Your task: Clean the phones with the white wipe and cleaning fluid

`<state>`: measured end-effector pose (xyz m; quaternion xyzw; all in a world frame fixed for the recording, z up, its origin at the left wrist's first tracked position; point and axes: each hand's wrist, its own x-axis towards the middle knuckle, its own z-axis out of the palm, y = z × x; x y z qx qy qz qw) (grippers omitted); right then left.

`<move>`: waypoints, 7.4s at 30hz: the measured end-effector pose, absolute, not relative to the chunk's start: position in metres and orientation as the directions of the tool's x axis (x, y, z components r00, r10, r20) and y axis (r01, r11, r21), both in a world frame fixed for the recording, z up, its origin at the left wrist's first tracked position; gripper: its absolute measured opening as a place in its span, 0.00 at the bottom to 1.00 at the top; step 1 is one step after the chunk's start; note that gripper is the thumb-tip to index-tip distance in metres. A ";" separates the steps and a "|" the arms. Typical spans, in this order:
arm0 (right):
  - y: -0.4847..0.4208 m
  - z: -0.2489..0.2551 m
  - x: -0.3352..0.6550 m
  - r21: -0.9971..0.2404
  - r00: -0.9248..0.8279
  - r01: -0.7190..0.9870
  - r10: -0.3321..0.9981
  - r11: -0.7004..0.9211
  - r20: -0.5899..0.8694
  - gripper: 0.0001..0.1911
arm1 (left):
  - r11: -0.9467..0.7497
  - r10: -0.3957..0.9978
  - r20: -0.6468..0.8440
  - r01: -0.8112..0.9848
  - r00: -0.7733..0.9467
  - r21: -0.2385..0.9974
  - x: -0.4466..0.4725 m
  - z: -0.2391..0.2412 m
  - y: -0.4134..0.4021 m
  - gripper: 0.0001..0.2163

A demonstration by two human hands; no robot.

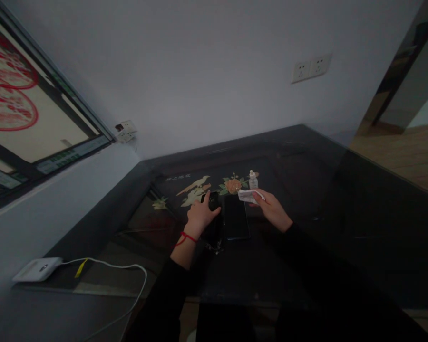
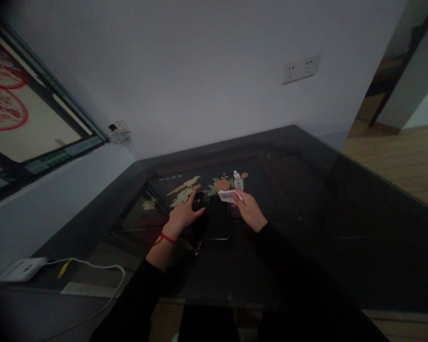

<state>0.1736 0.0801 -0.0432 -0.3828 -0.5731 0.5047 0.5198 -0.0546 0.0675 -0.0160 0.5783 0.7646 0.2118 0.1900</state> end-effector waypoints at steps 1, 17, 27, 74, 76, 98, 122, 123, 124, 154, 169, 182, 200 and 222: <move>0.081 -0.044 0.174 -0.978 -0.164 -0.089 0.966 0.190 0.202 0.25 | 0.241 0.965 -0.037 0.814 -0.261 0.528 -0.052 -0.019 0.069 0.41; 0.073 -0.048 0.172 -0.953 -0.173 -0.224 0.971 -0.202 -0.165 0.12 | 0.139 0.990 -0.136 0.281 -0.030 0.950 -0.024 -0.019 0.031 0.28; 0.075 -0.052 0.178 -0.913 -0.210 -0.271 0.944 -0.306 -0.254 0.13 | 0.331 0.909 -0.390 -0.317 -0.144 0.889 -0.001 -0.035 0.035 0.25; 0.044 -0.010 0.185 0.047 -0.670 0.496 0.348 0.867 0.655 0.20 | 0.577 0.797 -0.234 -0.588 0.557 0.567 0.002 -0.016 -0.013 0.27; 0.045 -0.010 0.187 0.038 -0.656 0.513 0.363 0.858 0.661 0.20 | 0.568 0.804 -0.234 -0.589 0.547 0.574 0.001 -0.015 -0.012 0.28; 0.037 -0.016 0.177 0.049 -0.730 0.444 0.329 0.895 0.599 0.21 | 0.535 0.843 -0.277 -0.677 0.460 0.506 -0.001 -0.013 -0.008 0.27; 0.027 -0.022 0.167 0.085 -0.798 0.314 0.214 0.945 0.563 0.22 | 0.446 0.895 -0.267 -0.720 0.357 0.532 -0.005 -0.009 0.000 0.26; 0.029 -0.022 0.169 0.078 -0.790 0.344 0.243 0.936 0.564 0.22 | 0.442 0.897 -0.257 -0.720 0.360 0.534 -0.005 -0.009 0.000 0.26; 0.033 -0.022 0.174 0.052 -0.742 0.418 0.308 0.907 0.595 0.23 | 0.442 0.897 -0.239 -0.719 0.372 0.537 -0.005 -0.009 0.000 0.25; 0.024 -0.026 0.167 -0.003 -0.763 0.381 0.316 0.925 0.563 0.22 | 0.406 0.912 -0.285 -0.743 0.295 0.532 -0.010 -0.004 0.009 0.26; 0.030 -0.019 0.176 -0.008 -0.744 0.393 0.323 0.920 0.586 0.22 | 0.308 0.939 -0.304 -0.796 0.164 0.521 -0.016 0.002 0.016 0.25; 0.033 -0.017 0.184 -0.098 -0.695 0.279 0.271 0.955 0.665 0.23 | 0.346 0.929 -0.292 -0.819 0.229 0.458 -0.018 0.000 0.017 0.24; 0.017 -0.022 0.163 -0.015 -0.833 0.155 0.138 0.988 0.536 0.22 | 0.679 0.734 -0.330 -0.654 0.594 0.332 -0.009 -0.026 0.006 0.26; 0.034 -0.019 0.182 0.029 -0.751 0.405 0.314 0.914 0.581 0.21 | 0.652 0.754 -0.244 -0.648 0.610 0.395 -0.011 -0.016 0.008 0.27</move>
